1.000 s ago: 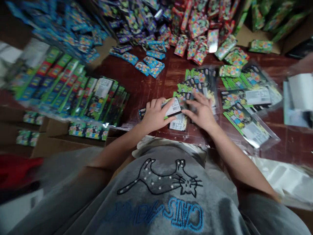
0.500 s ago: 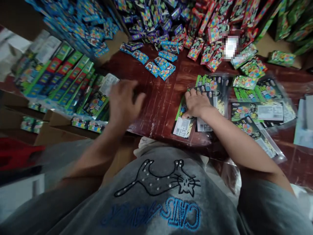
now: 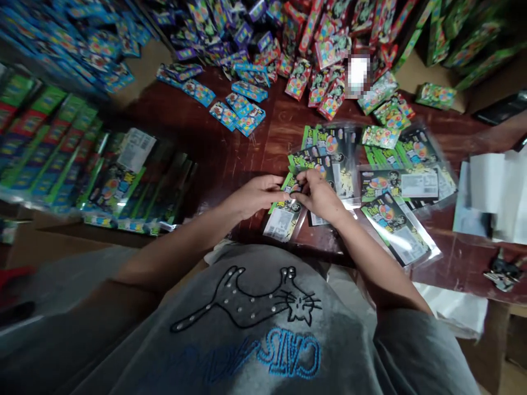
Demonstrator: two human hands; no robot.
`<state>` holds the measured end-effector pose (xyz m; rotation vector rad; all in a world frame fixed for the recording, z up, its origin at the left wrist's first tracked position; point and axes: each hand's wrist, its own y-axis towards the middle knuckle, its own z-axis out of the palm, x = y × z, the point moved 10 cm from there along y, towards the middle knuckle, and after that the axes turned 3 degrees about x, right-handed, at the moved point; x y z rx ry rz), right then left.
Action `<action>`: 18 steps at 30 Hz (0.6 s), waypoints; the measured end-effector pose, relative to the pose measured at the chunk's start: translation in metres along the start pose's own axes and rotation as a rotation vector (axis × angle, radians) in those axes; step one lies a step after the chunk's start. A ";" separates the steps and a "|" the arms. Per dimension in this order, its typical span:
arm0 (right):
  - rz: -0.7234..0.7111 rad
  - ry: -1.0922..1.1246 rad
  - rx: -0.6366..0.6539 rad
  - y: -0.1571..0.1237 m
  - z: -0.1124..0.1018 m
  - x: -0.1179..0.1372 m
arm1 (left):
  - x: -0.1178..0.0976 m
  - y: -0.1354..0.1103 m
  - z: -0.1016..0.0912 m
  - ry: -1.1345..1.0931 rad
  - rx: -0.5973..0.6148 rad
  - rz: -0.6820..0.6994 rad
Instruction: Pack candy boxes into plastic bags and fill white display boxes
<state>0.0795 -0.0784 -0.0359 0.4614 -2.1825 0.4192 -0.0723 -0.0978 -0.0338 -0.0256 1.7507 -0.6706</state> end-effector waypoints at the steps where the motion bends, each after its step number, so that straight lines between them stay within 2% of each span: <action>1: -0.021 0.042 -0.059 -0.005 -0.005 0.001 | -0.006 -0.002 0.003 0.082 0.023 0.055; 3: -0.094 0.044 -0.159 -0.016 -0.016 0.011 | -0.016 -0.010 0.007 0.235 0.028 0.156; 6: -0.206 -0.065 -0.239 -0.035 -0.031 0.037 | -0.023 -0.026 0.015 0.273 0.044 0.238; 8: -0.239 -0.110 -0.230 -0.044 -0.037 0.053 | -0.023 -0.035 0.019 0.256 0.083 0.213; 12: -0.299 -0.152 -0.183 -0.050 -0.049 0.079 | -0.034 -0.046 0.014 0.310 0.054 0.186; 15: -0.300 -0.173 -0.196 -0.046 -0.059 0.086 | -0.046 -0.049 0.009 0.359 0.037 0.204; 18: -0.292 -0.171 -0.168 -0.041 -0.058 0.088 | -0.052 -0.051 0.004 0.404 0.020 0.206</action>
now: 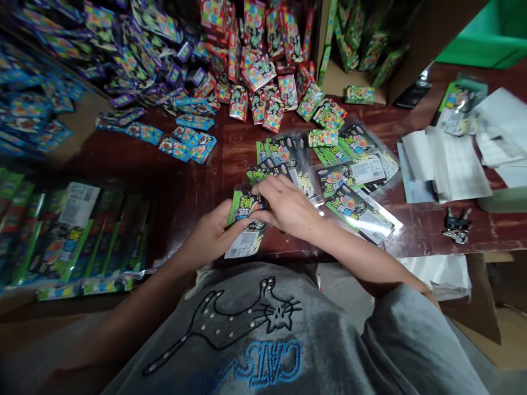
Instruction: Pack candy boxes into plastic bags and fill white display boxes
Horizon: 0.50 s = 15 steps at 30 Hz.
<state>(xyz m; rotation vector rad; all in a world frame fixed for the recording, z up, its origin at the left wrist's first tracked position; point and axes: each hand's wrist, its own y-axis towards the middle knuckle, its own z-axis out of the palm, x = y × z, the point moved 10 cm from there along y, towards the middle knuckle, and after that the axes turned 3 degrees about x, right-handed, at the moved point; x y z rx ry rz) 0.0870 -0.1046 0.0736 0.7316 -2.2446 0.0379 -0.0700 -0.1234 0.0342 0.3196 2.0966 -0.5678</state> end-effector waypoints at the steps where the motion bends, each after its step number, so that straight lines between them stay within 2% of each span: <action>1: -0.001 0.000 0.001 0.001 0.002 0.001 | 0.000 -0.001 -0.001 0.018 -0.004 -0.002; 5: 0.041 -0.051 0.033 0.004 0.012 0.004 | 0.007 -0.004 0.000 0.062 -0.032 -0.036; 8: 0.071 -0.103 0.183 0.007 0.020 0.003 | 0.018 -0.006 -0.001 0.001 -0.055 -0.080; 9: 0.041 -0.074 0.258 0.008 0.022 0.005 | 0.022 -0.007 0.001 -0.077 -0.021 -0.083; 13: -0.122 0.175 0.543 0.009 0.021 0.016 | 0.037 -0.017 0.023 -0.515 0.239 -0.131; 15: -0.098 0.196 0.514 0.016 0.018 0.012 | 0.050 -0.019 0.019 -0.611 0.195 -0.180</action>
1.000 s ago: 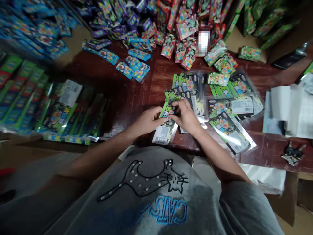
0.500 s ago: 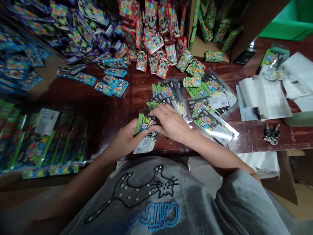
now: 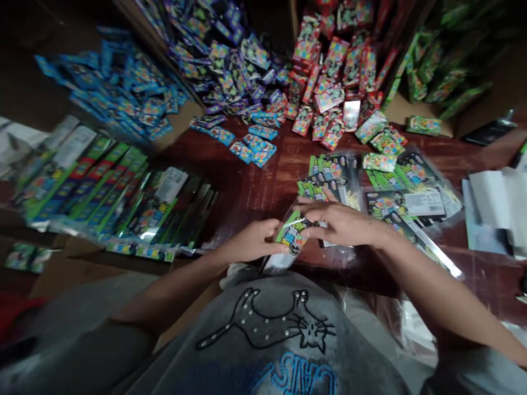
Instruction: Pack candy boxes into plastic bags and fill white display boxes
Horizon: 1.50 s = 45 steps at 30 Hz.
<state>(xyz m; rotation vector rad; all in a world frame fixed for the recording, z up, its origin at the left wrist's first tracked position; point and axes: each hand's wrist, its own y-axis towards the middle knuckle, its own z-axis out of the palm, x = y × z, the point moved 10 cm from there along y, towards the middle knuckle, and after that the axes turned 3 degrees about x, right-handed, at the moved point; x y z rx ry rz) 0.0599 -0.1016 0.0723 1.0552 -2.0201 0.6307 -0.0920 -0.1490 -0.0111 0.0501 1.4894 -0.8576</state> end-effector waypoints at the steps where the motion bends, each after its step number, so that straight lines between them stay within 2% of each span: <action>1: 0.041 -0.006 -0.089 0.004 -0.005 -0.004 | 0.001 0.000 -0.010 -0.026 -0.083 0.018; 3: 0.153 -0.004 -0.362 0.009 -0.013 -0.014 | 0.000 0.000 -0.034 -0.085 -0.292 0.097; 4: 0.219 0.010 -0.477 0.012 -0.009 -0.019 | 0.000 0.000 -0.043 -0.126 -0.390 0.145; 5: 0.299 0.008 -0.540 0.016 0.001 -0.025 | 0.002 -0.001 -0.050 -0.170 -0.471 0.188; 6: 0.388 -0.017 -0.546 0.022 0.016 -0.031 | 0.006 -0.001 -0.054 -0.214 -0.529 0.220; 9: 0.638 -0.175 -0.399 0.044 0.065 -0.049 | 0.027 0.000 -0.054 -0.220 -0.595 0.220; 11: 0.730 -0.260 -0.345 0.053 0.081 -0.056 | 0.035 -0.006 -0.057 -0.046 -0.633 0.189; 12: 0.749 -0.282 -0.328 0.056 0.084 -0.058 | 0.033 -0.012 -0.064 0.081 -0.686 0.193; 14: 0.779 -0.334 -0.279 0.059 0.086 -0.061 | 0.010 -0.030 -0.084 0.381 -0.855 0.252; 16: 0.788 -0.381 -0.222 0.062 0.082 -0.060 | -0.031 -0.036 -0.104 0.720 -0.976 0.322; 17: 0.781 -0.403 -0.194 0.065 0.077 -0.058 | -0.052 -0.028 -0.110 0.898 -0.957 0.339; 19: 0.756 -0.443 -0.152 0.073 0.057 -0.054 | -0.084 0.007 -0.118 1.196 -0.779 0.333; 21: 0.689 -0.503 -0.170 0.091 0.020 -0.050 | -0.103 0.045 -0.123 1.393 -0.578 0.328; 23: 0.540 -0.605 -0.255 0.121 -0.031 -0.044 | -0.113 0.074 -0.128 1.508 -0.458 0.321; 25: 0.363 -0.731 -0.345 0.160 -0.083 -0.040 | -0.116 0.094 -0.132 1.578 -0.408 0.309; 28: 0.316 -0.876 -0.395 0.225 -0.145 -0.062 | -0.112 0.105 -0.134 1.647 -0.369 0.280; 30: 0.335 -0.906 -0.381 0.272 -0.166 -0.084 | -0.108 0.106 -0.135 1.659 -0.344 0.250; 33: 0.420 -0.899 -0.370 0.331 -0.175 -0.115 | -0.105 0.103 -0.139 1.620 -0.309 0.210; 36: 0.549 -0.867 -0.372 0.358 -0.174 -0.136 | -0.113 0.097 -0.142 1.559 -0.354 0.258; 38: 0.563 -0.842 -0.408 0.352 -0.178 -0.134 | -0.123 0.091 -0.142 1.498 -0.429 0.335; 41: 0.407 -0.840 -0.444 0.307 -0.188 -0.106 | -0.128 0.079 -0.138 1.363 -0.485 0.432; 43: 0.211 -0.852 -0.335 0.260 -0.183 -0.084 | -0.124 0.073 -0.130 1.288 -0.465 0.468; 45: 0.045 -0.806 -0.103 0.202 -0.162 -0.073 | -0.119 0.071 -0.119 1.243 -0.415 0.477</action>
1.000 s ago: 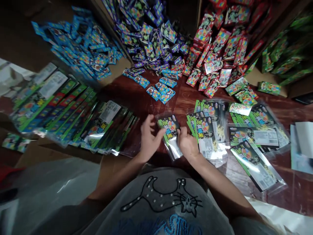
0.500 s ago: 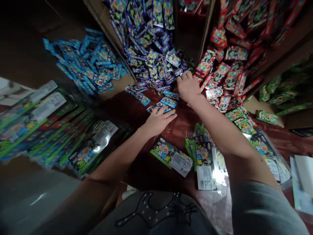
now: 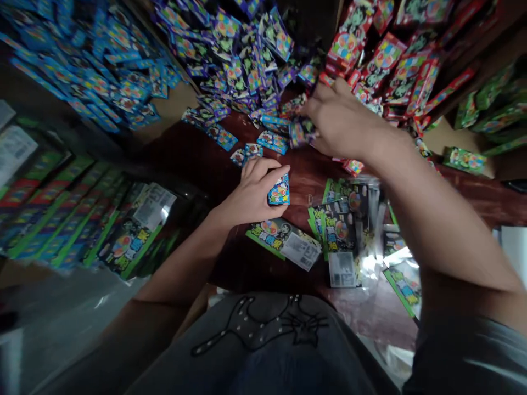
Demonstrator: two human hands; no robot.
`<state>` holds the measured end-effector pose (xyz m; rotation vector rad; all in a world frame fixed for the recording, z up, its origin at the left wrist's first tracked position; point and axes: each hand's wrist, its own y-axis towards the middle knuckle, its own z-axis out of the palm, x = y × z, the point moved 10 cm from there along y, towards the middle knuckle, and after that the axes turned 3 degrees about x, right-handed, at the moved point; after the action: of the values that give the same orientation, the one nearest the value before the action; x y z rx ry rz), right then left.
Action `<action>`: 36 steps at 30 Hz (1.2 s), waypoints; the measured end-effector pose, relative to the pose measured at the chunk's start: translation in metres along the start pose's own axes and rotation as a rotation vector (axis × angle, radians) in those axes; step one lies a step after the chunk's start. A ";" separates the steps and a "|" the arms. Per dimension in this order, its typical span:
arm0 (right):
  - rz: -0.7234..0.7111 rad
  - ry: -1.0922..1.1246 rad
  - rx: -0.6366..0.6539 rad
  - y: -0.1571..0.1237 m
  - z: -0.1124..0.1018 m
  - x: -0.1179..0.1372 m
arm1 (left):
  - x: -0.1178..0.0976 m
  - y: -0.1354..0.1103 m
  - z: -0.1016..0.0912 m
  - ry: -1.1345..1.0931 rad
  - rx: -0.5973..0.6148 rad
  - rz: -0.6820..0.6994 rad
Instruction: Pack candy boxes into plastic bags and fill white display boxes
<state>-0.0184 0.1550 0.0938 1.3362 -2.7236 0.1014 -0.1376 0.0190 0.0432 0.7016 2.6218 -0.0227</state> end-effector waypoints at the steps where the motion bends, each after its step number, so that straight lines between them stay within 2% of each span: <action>1: -0.108 0.072 0.078 -0.033 0.005 0.009 | -0.007 -0.001 0.006 -0.025 0.029 0.016; 3: -0.233 0.238 0.207 -0.096 0.021 0.023 | -0.024 0.001 0.021 -0.072 0.113 0.067; 5: -0.219 0.371 0.273 -0.148 0.041 0.029 | -0.045 0.007 0.041 -0.098 0.206 0.128; 8: 0.000 0.420 0.250 -0.201 0.072 0.025 | -0.072 0.019 0.071 -0.073 0.299 0.187; 12: 0.413 0.321 0.098 -0.237 0.098 0.018 | -0.092 0.031 0.095 -0.057 0.362 0.218; 14: 0.532 0.292 0.039 -0.243 0.106 0.023 | -0.096 0.034 0.099 -0.088 0.372 0.221; 16: 0.556 0.285 0.007 -0.243 0.109 0.029 | -0.097 0.036 0.101 -0.117 0.374 0.210; 20: 0.410 0.307 -0.007 -0.243 0.104 0.039 | -0.093 0.036 0.103 -0.160 0.353 0.176; 23: 0.282 0.321 0.017 -0.241 0.106 0.048 | -0.094 0.035 0.109 -0.157 0.321 0.219; 27: 0.269 0.333 0.015 -0.230 0.118 0.055 | -0.102 0.028 0.111 -0.100 0.291 0.300; 30: 0.272 0.337 -0.042 -0.221 0.118 0.057 | -0.101 0.010 0.093 -0.050 0.271 0.287; 32: 0.275 0.340 -0.094 -0.222 0.110 0.059 | -0.095 -0.013 0.076 -0.034 0.295 0.252; 34: 0.293 0.338 -0.144 -0.231 0.097 0.063 | -0.090 -0.042 0.065 -0.027 0.377 0.238; 36: 0.325 0.321 -0.176 -0.246 0.087 0.071 | -0.087 -0.072 0.063 -0.015 0.479 0.247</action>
<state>0.1270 -0.0604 0.0200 0.7513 -2.5752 0.0894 -0.0796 -0.0923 0.0145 1.1721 2.5121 -0.5941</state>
